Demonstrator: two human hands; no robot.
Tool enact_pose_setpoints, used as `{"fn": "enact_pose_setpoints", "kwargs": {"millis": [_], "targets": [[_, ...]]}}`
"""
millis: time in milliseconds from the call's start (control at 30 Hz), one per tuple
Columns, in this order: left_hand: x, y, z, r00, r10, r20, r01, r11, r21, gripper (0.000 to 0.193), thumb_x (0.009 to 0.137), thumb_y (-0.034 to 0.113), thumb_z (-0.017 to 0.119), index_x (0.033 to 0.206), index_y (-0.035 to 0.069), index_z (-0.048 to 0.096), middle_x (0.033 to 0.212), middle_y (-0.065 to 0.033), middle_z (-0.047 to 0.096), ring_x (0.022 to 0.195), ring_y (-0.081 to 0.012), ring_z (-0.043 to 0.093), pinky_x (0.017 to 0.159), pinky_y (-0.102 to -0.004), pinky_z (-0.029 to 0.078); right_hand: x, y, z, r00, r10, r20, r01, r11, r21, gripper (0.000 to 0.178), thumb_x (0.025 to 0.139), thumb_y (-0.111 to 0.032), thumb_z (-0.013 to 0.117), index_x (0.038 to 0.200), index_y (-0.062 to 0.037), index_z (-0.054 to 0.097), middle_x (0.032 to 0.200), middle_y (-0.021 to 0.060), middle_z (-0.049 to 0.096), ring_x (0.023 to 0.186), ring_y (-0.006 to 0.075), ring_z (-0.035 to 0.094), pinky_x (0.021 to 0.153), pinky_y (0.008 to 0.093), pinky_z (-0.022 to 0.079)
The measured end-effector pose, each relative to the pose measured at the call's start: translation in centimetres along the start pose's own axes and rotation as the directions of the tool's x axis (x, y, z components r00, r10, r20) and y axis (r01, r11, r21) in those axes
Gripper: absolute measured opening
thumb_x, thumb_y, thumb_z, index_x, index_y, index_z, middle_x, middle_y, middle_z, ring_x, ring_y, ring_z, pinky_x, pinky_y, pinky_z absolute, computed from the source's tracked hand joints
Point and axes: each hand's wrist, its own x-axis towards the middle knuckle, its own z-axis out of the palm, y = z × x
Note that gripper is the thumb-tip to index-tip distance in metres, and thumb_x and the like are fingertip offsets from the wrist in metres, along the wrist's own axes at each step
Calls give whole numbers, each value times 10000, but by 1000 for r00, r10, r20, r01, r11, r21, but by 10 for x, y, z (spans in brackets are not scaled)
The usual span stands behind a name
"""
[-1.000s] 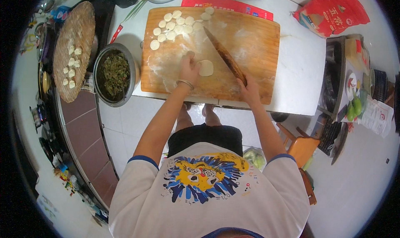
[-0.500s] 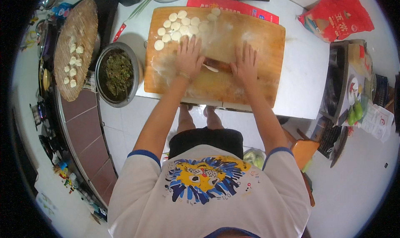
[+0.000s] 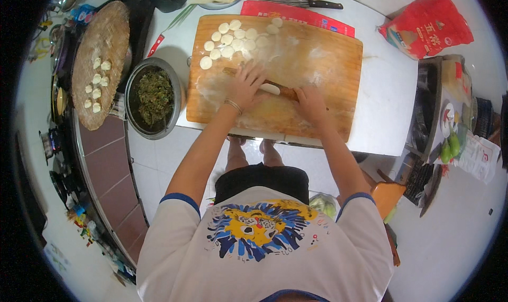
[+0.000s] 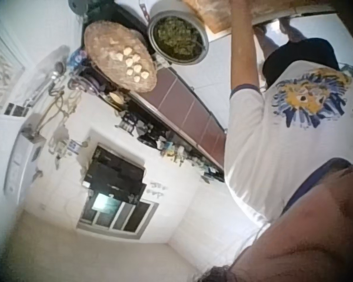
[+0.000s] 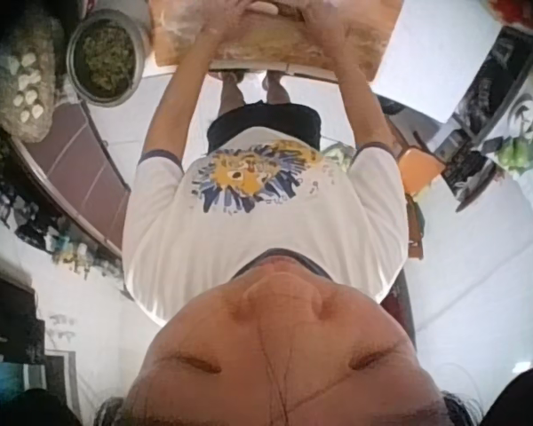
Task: The person fills small dough circles with a green mixture from a pot, folds them into dumplings, and places them on a woven tray. They also roll out additional dough circles using a rolling pin on a floured wooden board.
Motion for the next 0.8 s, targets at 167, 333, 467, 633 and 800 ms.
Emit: {"fn": "enact_pose_setpoints", "kwargs": {"millis": [167,333,467,633,800], "targets": [[4,17,-9,994,101,-48,-111,943,-312,332,763,293,635,1021,91,580,1101,-57,556,1087,-265,474,936,-405,369,-16,-18,-19,994,29,-102,-26,999,31,364,717,-227,668,1023,-86,529,938,108,506,906,302,516,784,417,422],[23,32,-32,974,223,-49,-227,926,-303,146,761,224,615,831,102,579,839,-12,604,897,-232,558,748,-366,450,-30,-25,-36,957,285,59,-285,879,382,308,813,-251,600,1013,-24,547,869,151,548,837,329,540,738,404,436],[32,47,-28,950,146,276,-71,962,-264,119,763,196,587,856,121,585,834,-26,613,853,-243,583,696,-372,465,-46,-18,-29,835,515,195,-487,525,698,335,903,-294,489,982,21,568,760,176,586,712,296,573,656,381,440],[11,23,18,872,336,356,-312,942,-124,227,727,147,588,948,94,575,987,-68,614,960,-268,574,768,-379,463,-66,2,-29,777,612,149,-540,526,658,319,911,-281,492,1010,13,570,722,147,585,692,203,587,627,340,451],[-17,18,-5,918,346,196,-319,935,-155,334,717,96,575,1047,51,555,1183,-142,526,1106,-298,494,912,-398,404,-74,-11,-52,766,641,48,-498,545,675,290,865,-219,574,1063,-11,532,755,150,592,701,253,603,602,355,463]]}}
